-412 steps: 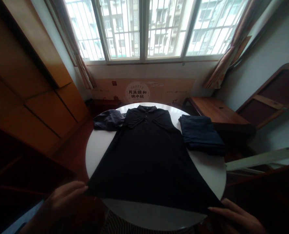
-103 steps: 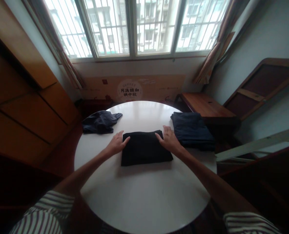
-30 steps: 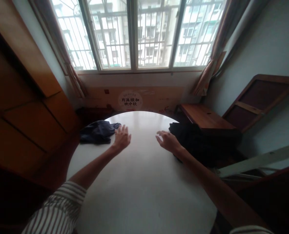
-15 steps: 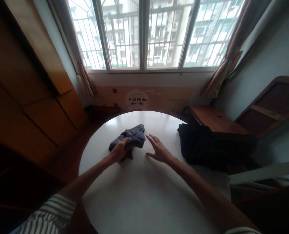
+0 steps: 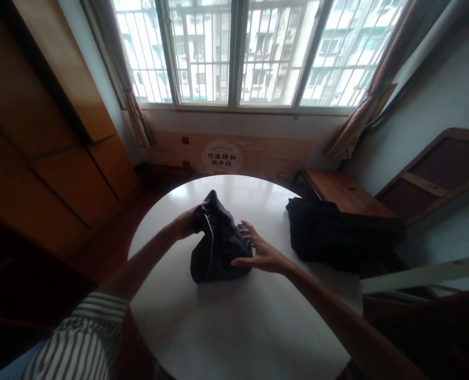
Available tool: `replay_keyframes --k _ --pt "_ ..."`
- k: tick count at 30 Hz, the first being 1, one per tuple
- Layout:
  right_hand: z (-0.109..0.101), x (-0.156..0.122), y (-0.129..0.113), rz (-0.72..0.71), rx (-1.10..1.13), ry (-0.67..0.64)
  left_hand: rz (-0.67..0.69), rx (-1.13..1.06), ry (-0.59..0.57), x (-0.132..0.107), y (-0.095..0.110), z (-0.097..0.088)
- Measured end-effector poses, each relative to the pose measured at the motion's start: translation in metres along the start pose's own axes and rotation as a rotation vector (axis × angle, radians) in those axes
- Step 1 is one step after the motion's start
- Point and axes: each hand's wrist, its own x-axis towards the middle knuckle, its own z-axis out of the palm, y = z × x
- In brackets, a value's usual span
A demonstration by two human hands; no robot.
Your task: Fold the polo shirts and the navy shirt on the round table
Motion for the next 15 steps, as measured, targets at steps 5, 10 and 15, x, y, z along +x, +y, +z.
replay_keyframes --k 5,10,15 --pt "0.033 0.029 0.027 0.059 -0.161 0.160 0.000 0.298 0.052 -0.011 -0.038 -0.012" --pt "0.017 0.038 0.016 0.058 0.144 0.055 0.195 0.439 0.034 -0.031 -0.051 -0.010" --pt "-0.021 0.001 -0.023 -0.007 0.407 -0.190 0.254 0.300 0.080 -0.060 -0.030 -0.019"
